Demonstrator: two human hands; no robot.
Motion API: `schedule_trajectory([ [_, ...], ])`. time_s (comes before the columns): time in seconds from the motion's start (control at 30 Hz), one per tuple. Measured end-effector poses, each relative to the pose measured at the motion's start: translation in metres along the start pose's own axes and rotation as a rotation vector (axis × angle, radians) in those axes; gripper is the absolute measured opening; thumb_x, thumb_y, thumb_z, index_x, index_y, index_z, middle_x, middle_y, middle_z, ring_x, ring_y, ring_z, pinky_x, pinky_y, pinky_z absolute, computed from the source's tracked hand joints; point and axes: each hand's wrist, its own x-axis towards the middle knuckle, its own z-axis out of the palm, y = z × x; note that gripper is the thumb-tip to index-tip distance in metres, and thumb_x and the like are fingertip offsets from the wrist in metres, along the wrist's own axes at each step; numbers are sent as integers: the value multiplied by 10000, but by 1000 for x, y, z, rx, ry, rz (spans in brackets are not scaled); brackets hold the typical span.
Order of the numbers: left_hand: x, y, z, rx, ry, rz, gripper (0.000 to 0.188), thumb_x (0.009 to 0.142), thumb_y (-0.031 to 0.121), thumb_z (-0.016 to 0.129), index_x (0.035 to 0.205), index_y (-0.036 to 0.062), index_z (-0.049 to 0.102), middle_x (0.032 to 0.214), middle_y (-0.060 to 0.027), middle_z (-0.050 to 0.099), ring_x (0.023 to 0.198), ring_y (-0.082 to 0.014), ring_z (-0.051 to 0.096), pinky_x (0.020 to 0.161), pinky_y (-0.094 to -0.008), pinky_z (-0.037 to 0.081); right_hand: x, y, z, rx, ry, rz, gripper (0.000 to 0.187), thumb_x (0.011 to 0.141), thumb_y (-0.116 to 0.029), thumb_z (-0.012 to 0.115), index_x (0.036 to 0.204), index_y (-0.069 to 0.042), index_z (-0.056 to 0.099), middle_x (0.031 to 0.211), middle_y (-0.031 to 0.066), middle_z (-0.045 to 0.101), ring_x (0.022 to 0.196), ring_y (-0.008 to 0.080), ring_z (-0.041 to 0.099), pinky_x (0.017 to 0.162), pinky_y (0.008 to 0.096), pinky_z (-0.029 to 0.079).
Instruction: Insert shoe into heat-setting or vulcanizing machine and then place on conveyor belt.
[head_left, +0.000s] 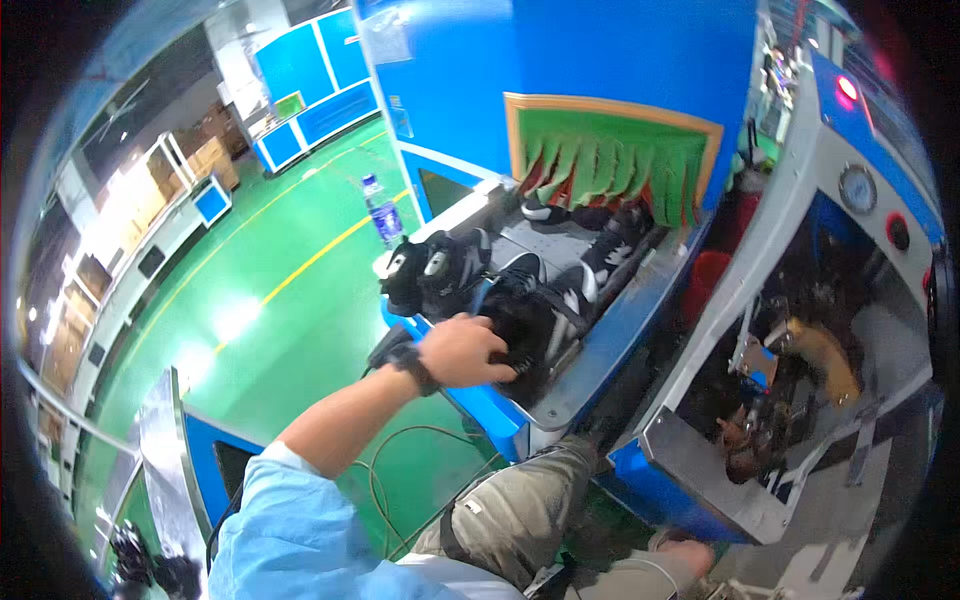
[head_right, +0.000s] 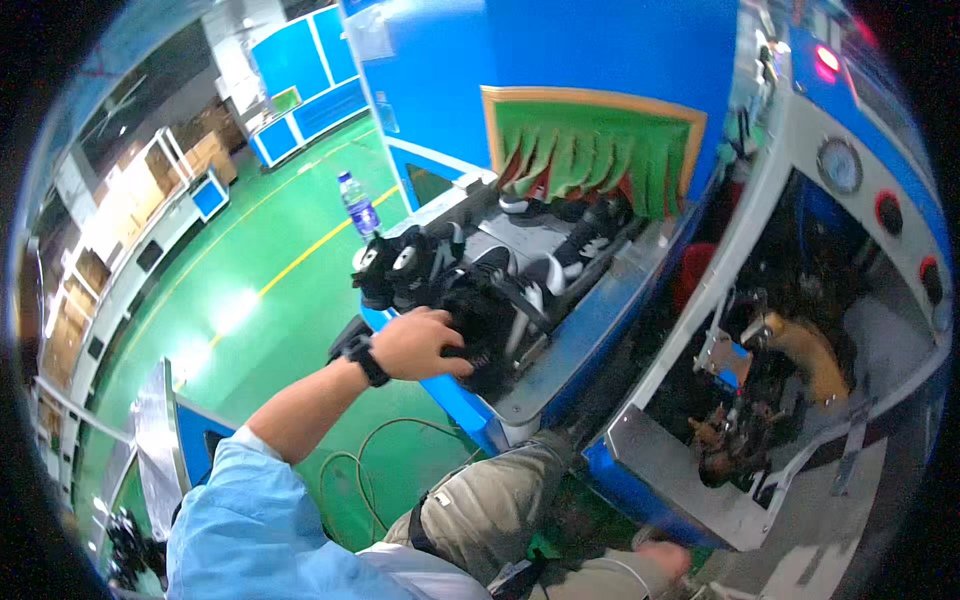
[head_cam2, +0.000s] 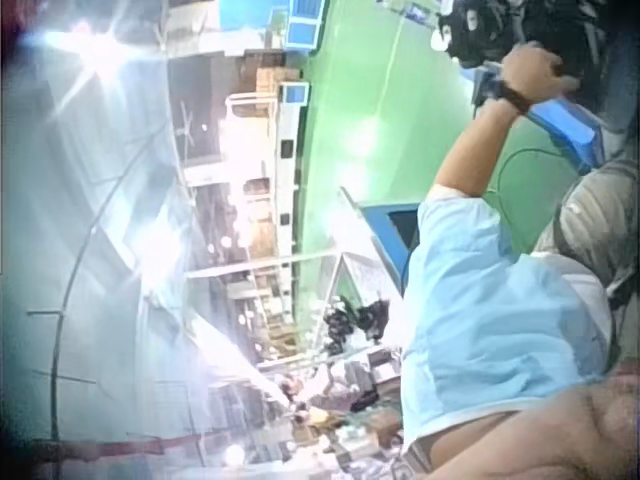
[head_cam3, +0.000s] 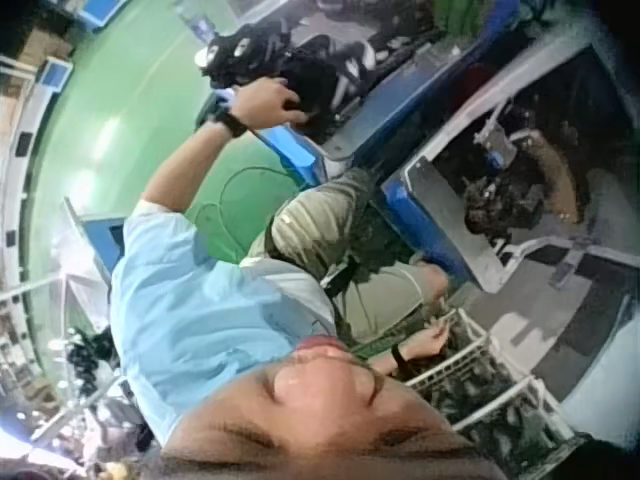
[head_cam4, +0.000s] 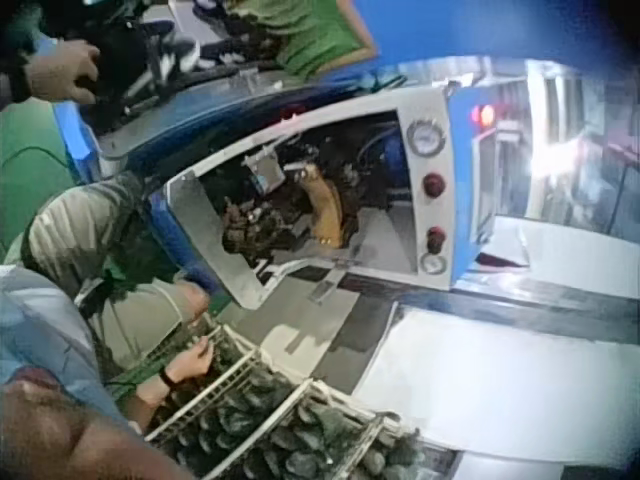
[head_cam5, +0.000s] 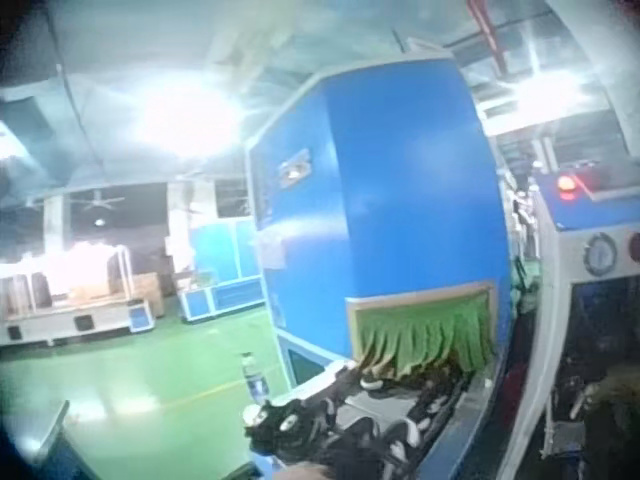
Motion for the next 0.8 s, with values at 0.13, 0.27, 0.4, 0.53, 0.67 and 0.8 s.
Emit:
schedule_trajectory([
  [0.13, 15, -6, 7, 104, 58, 52, 505, 786, 611, 648, 915, 141, 780, 956, -105, 663, 964, -340, 581, 870, -418, 488, 2, -13, 27, 110, -75, -224, 398, 1039, -289, 500, 1199, 31, 674, 931, 206, 720, 729, 287, 678, 624, 382, 561],
  [0.27, -31, -28, -8, -43, 70, -47, 502, 780, 599, 670, 907, 125, 775, 904, -116, 685, 970, -329, 596, 859, -424, 499, -12, -45, 42, 199, -180, -269, 398, 1033, -304, 514, 1113, 34, 708, 916, 195, 720, 716, 279, 672, 617, 372, 557],
  [0.4, -181, -61, -44, -197, 178, -128, 451, 816, 507, 716, 843, 57, 723, 852, -121, 671, 939, -330, 611, 824, -444, 504, -11, -25, 55, 287, -256, -257, 345, 997, -266, 551, 1048, 31, 718, 904, 187, 712, 742, 294, 665, 680, 377, 549],
  [0.53, -361, -99, -61, -153, 247, -424, 471, 811, 516, 730, 864, 48, 727, 881, -141, 654, 910, -338, 627, 806, -440, 509, -8, -22, 66, 329, -348, -345, 309, 959, -220, 563, 996, 42, 721, 804, 173, 697, 692, 279, 644, 643, 377, 529],
  [0.67, -529, -95, -83, -24, 337, -996, 454, 770, 482, 754, 868, 40, 737, 854, -150, 662, 860, -329, 638, 769, -420, 501, -21, -65, 53, 343, -518, -561, 310, 967, -228, 564, 1018, 36, 719, 846, 181, 701, 727, 290, 651, 675, 378, 532],
  [0.8, -675, -118, -86, 258, 647, -1451, 430, 688, 451, 784, 895, 75, 752, 939, -156, 692, 930, -338, 659, 823, -421, 517, -23, -67, 64, 351, -598, -720, 313, 976, -236, 566, 1040, 30, 717, 889, 188, 706, 762, 302, 657, 708, 379, 536],
])
